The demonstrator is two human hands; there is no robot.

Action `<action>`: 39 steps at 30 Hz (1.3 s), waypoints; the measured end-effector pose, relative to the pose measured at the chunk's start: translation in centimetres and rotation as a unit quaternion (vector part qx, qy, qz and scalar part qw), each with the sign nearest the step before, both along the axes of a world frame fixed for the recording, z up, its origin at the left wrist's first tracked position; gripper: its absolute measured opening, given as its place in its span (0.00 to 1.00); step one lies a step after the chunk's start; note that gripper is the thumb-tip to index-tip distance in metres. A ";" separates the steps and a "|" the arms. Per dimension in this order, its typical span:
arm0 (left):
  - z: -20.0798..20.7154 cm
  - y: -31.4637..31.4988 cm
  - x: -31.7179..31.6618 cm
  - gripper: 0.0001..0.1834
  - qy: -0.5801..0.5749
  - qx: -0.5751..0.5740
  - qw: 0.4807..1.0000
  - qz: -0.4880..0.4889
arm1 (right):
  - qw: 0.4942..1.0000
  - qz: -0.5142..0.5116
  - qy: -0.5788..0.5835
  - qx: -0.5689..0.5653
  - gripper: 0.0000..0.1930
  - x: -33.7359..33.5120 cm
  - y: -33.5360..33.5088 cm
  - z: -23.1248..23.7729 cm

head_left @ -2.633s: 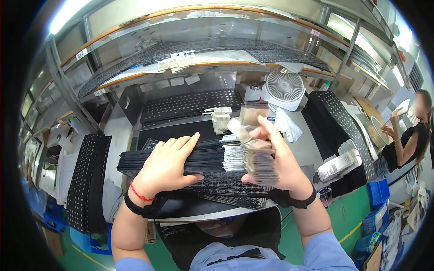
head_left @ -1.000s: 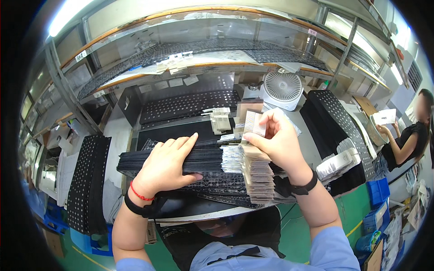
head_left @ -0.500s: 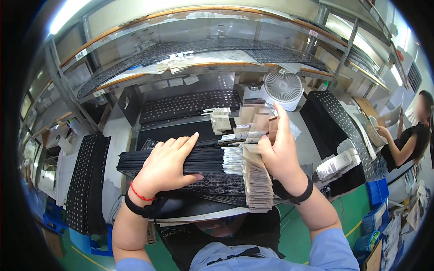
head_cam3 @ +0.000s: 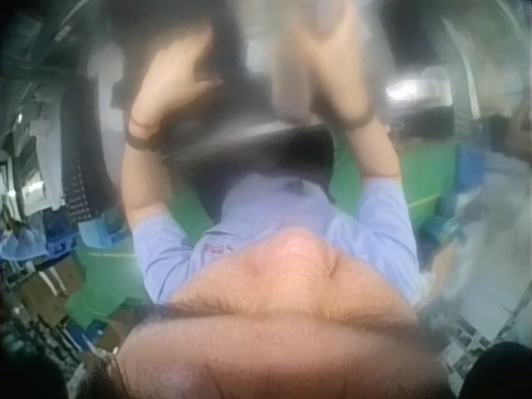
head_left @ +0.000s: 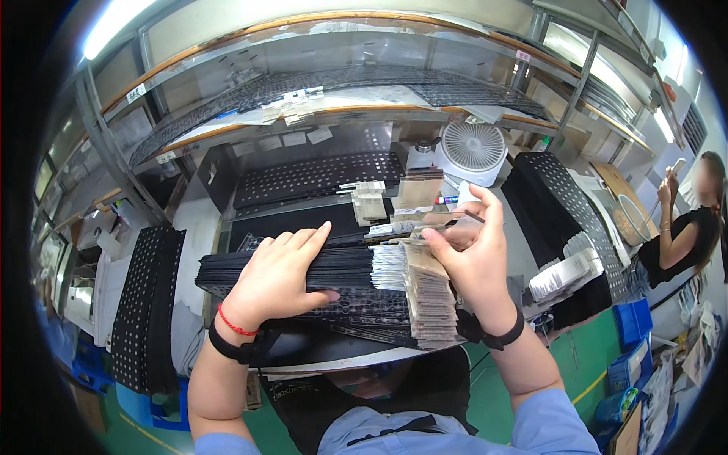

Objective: Inspecting and sorting keyboard membrane layers and metal backplates.

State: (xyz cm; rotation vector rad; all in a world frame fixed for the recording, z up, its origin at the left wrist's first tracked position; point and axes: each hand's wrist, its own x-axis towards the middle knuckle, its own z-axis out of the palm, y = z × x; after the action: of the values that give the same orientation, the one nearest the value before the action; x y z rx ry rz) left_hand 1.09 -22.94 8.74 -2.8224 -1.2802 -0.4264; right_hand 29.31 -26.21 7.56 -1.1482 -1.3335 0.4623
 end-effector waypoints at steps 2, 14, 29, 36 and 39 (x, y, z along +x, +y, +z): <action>0.0 0.0 -0.1 0.52 -0.003 -0.001 1.000 -0.001 | 0.999 0.017 0.047 0.021 0.33 -0.4 0.2 -0.2; 0.1 -0.2 -0.1 0.53 0.001 -0.004 1.000 -0.002 | 0.992 0.121 0.017 -0.002 0.26 0.2 0.7 -1.8; 0.3 0.0 0.2 0.52 0.006 -0.013 1.000 0.004 | 0.985 0.086 -0.148 0.032 0.18 0.7 2.0 -0.5; 0.0 0.1 0.0 0.52 0.001 -0.011 1.000 0.002 | 0.986 0.156 0.030 -0.051 0.10 0.0 1.2 -0.6; -0.1 0.1 -0.1 0.52 -0.001 -0.003 1.000 0.001 | 0.994 0.094 0.002 -0.051 0.11 0.1 0.5 -0.6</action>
State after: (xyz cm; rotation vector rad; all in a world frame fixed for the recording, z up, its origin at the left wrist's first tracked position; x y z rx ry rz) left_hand 1.02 -22.82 8.68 -2.8266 -1.2875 -0.4258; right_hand 29.37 -25.68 6.93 -1.1088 -1.4355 0.6762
